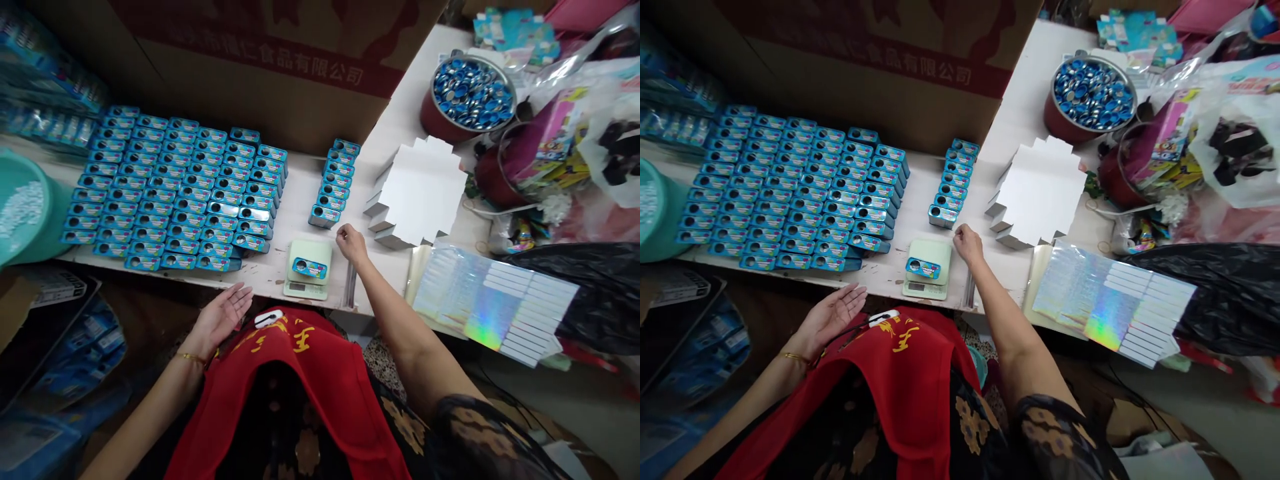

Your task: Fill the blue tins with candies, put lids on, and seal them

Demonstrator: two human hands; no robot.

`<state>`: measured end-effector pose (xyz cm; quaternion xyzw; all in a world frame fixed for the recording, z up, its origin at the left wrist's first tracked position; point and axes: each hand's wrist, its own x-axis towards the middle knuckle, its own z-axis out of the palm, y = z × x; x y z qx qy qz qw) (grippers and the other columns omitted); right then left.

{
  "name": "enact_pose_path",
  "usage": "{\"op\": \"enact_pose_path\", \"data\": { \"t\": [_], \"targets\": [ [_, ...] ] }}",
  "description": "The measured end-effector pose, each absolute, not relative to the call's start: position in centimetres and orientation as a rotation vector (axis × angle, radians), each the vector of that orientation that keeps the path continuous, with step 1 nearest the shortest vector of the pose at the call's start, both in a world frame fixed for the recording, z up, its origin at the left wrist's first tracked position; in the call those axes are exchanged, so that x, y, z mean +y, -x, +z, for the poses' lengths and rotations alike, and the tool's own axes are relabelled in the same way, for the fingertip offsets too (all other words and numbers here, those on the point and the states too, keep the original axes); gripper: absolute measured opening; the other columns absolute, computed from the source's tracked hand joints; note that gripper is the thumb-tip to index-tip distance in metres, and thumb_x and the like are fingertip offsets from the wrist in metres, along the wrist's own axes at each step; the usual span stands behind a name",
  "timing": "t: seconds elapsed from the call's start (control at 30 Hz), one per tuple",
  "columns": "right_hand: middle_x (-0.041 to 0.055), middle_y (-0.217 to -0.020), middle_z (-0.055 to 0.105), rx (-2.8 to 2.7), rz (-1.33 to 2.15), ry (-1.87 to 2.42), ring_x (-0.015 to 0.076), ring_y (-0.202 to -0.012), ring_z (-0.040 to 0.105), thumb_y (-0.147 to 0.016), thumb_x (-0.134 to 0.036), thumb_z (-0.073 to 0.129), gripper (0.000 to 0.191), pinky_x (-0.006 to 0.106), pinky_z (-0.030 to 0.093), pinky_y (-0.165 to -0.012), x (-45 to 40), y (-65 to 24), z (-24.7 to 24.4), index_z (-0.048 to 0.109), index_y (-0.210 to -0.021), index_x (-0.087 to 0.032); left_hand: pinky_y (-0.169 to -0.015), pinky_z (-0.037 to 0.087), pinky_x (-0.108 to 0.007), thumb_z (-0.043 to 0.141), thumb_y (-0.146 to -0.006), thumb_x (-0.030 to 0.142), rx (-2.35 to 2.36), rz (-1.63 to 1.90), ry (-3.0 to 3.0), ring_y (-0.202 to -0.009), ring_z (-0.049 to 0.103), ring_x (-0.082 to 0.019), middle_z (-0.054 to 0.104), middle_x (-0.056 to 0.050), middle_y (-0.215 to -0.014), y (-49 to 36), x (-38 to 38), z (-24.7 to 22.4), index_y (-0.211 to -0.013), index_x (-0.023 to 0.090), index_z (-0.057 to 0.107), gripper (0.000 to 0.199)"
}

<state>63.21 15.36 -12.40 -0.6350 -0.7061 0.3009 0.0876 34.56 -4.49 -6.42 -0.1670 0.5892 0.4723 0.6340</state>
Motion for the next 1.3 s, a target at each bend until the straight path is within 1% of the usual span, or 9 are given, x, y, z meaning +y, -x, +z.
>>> {"op": "enact_pose_path", "data": {
  "t": [0.1,0.17,0.23,0.4,0.67,0.87,1.07,1.23,1.3],
  "targets": [
    [0.0021,-0.082,0.061,-2.232,0.925,1.389,0.0134,-0.069,0.055,-0.081,-0.021,0.044,0.022,0.025,0.043,-0.068,12.4,-61.5,-8.0,0.054,-0.101,-0.019,-0.073,0.054,-0.029,0.045,-0.081,0.009,1.335,1.082,0.381,-0.087,0.064,-0.018,0.065,-0.013,-0.092,-34.6,-4.4,-6.2,-0.091,0.012,0.061,0.019],
    [0.0038,-0.087,0.062,-2.408,0.887,1.12,0.0139,-0.077,0.056,-0.085,-0.023,0.042,0.019,0.025,0.043,-0.071,10.4,-60.2,-5.8,0.056,-0.098,-0.02,-0.073,0.054,-0.029,0.045,-0.081,0.01,1.324,1.081,0.383,-0.086,0.064,-0.018,0.065,-0.013,-0.091,-34.8,-4.3,-6.0,-0.09,0.011,0.061,0.018],
    [0.0056,-0.089,0.062,-2.556,0.821,0.994,0.0154,-0.083,0.057,-0.087,-0.024,0.041,0.02,0.026,0.043,-0.073,9.0,-59.2,-4.8,0.058,-0.096,-0.02,-0.074,0.054,-0.029,0.045,-0.081,0.011,1.309,1.085,0.385,-0.086,0.063,-0.018,0.065,-0.013,-0.091,-34.9,-4.1,-5.9,-0.09,0.012,0.061,0.018],
    [0.007,-0.088,0.062,-2.412,0.676,1.208,0.0171,-0.085,0.056,-0.089,-0.026,0.041,0.022,0.028,0.044,-0.073,8.7,-60.7,-4.8,0.06,-0.1,-0.02,-0.075,0.053,-0.031,0.044,-0.082,0.011,1.309,1.126,0.362,-0.086,0.063,-0.018,0.065,-0.013,-0.09,-33.9,-3.8,-5.9,-0.089,0.011,0.061,0.019],
    [0.0036,-0.076,0.061,-1.978,0.752,1.518,0.0154,-0.07,0.056,-0.084,-0.027,0.046,0.019,0.028,0.045,-0.067,8.2,-66.0,-5.9,0.063,-0.086,-0.019,-0.075,0.054,-0.029,0.043,-0.082,0.009,1.391,1.275,0.343,-0.092,0.062,-0.018,0.064,-0.013,-0.095,-29.5,-4.6,-6.2,-0.087,0.011,0.061,0.019],
    [0.0054,-0.088,0.06,-2.027,0.854,1.463,0.0167,-0.08,0.056,-0.084,-0.032,0.048,0.022,0.031,0.045,-0.076,7.5,-65.7,-6.0,0.06,-0.097,-0.02,-0.074,0.054,-0.028,0.046,-0.079,0.01,1.454,1.343,0.329,-0.092,0.062,-0.017,0.065,-0.012,-0.096,-28.9,-4.3,-5.1,-0.086,0.013,0.061,0.017],
    [0.01,-0.109,0.056,-2.185,0.844,1.311,0.0216,-0.1,0.052,-0.08,-0.04,0.055,0.038,0.038,0.043,-0.087,8.0,-64.8,-5.8,0.053,-0.111,-0.02,-0.078,0.052,-0.027,0.049,-0.078,0.014,1.546,1.47,0.23,-0.093,0.061,-0.016,0.066,-0.008,-0.094,-27.3,-4.3,-3.1,-0.085,0.015,0.062,0.015],
    [0.0097,-0.107,0.057,-2.16,0.721,1.229,0.0232,-0.1,0.053,-0.083,-0.039,0.049,0.032,0.042,0.043,-0.088,7.9,-63.4,-4.2,0.055,-0.111,-0.024,-0.08,0.047,-0.028,0.053,-0.077,0.023,1.75,1.552,0.085,-0.089,0.06,-0.014,0.065,-0.005,-0.095,-22.1,-4.8,-1.2,-0.085,0.019,0.06,0.012],
    [0.0084,-0.105,0.058,-2.113,0.655,1.253,0.0243,-0.098,0.056,-0.082,-0.039,0.048,0.03,0.045,0.045,-0.085,7.8,-62.4,-3.0,0.056,-0.11,-0.03,-0.082,0.045,-0.029,0.05,-0.078,0.03,1.903,1.562,0.002,-0.092,0.059,-0.015,0.064,-0.006,-0.099,-18.0,-4.6,-1.0,-0.093,0.019,0.059,0.02]
  ]
}}
